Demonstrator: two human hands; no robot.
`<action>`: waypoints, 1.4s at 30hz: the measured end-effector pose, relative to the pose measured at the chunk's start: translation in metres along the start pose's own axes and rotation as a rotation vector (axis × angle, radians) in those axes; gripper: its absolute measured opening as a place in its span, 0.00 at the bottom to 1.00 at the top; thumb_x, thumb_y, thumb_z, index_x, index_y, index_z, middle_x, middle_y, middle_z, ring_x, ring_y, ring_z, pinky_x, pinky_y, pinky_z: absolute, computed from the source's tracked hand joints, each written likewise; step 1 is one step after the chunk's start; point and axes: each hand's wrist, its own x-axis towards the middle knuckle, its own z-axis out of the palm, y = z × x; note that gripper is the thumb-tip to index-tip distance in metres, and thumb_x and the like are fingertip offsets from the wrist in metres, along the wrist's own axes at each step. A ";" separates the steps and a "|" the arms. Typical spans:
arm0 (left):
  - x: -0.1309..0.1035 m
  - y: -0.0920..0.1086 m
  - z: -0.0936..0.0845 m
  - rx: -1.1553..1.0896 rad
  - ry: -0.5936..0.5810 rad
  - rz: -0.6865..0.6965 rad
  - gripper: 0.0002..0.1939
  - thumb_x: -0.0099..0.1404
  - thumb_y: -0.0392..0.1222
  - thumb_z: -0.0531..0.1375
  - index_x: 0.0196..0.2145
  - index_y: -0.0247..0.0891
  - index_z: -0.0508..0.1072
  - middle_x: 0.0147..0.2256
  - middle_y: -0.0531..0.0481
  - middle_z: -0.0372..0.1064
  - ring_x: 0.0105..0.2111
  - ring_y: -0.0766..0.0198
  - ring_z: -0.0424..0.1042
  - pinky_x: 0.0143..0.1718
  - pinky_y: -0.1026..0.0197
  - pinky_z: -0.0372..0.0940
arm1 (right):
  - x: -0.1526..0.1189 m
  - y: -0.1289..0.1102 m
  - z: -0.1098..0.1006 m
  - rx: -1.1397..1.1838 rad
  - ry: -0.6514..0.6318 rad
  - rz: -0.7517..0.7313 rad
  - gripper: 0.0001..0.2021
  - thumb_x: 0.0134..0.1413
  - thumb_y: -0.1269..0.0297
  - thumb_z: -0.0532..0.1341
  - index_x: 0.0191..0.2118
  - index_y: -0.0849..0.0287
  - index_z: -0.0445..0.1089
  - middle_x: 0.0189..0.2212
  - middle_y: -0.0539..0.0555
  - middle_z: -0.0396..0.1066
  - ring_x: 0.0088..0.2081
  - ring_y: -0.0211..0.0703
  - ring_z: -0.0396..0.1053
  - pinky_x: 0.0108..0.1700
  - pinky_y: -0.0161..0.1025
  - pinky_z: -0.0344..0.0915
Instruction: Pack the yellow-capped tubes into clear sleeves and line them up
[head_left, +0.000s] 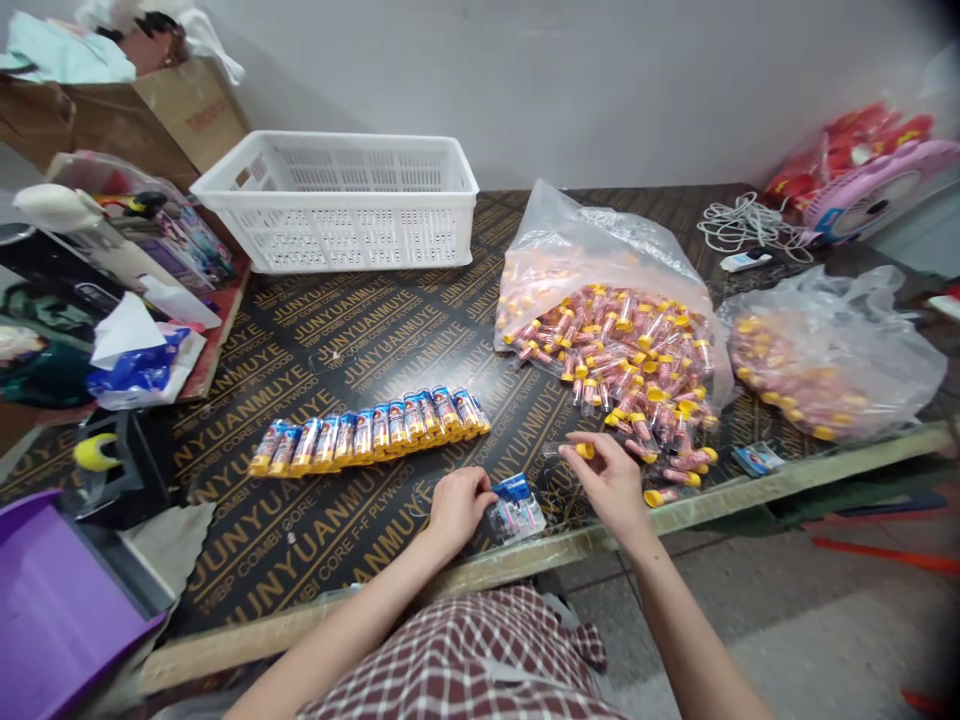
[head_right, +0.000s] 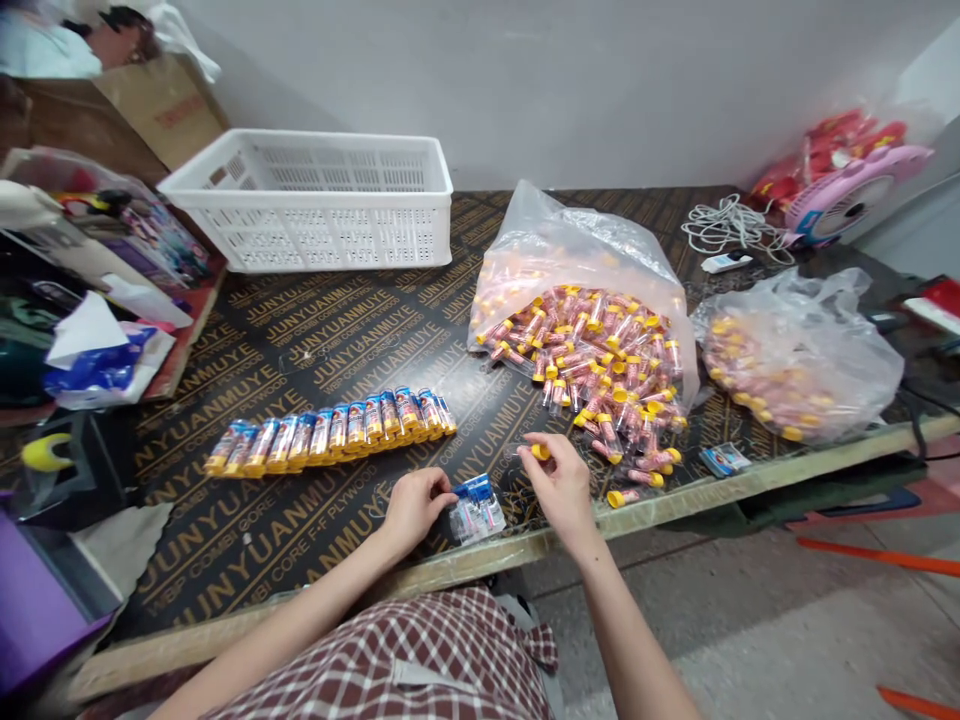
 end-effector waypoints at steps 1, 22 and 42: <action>-0.001 0.001 -0.001 -0.081 0.014 0.000 0.06 0.53 0.37 0.63 0.23 0.38 0.68 0.25 0.52 0.70 0.28 0.64 0.67 0.31 0.63 0.56 | -0.003 -0.008 0.001 0.027 -0.012 -0.004 0.10 0.54 0.58 0.59 0.36 0.58 0.72 0.34 0.55 0.71 0.33 0.42 0.68 0.33 0.37 0.64; 0.005 0.034 -0.069 -1.321 0.303 -0.433 0.16 0.38 0.44 0.72 0.23 0.31 0.77 0.24 0.50 0.73 0.25 0.70 0.68 0.28 0.67 0.65 | -0.042 -0.062 0.027 0.360 0.084 -0.142 0.12 0.52 0.70 0.62 0.44 0.53 0.71 0.42 0.56 0.70 0.44 0.47 0.69 0.45 0.47 0.69; -0.004 0.041 -0.065 -1.303 0.210 -0.322 0.19 0.46 0.44 0.69 0.36 0.36 0.72 0.28 0.53 0.72 0.26 0.68 0.70 0.31 0.64 0.67 | -0.042 -0.061 0.038 0.291 -0.177 -0.333 0.19 0.55 0.76 0.55 0.49 0.49 0.69 0.41 0.55 0.68 0.43 0.43 0.69 0.45 0.43 0.69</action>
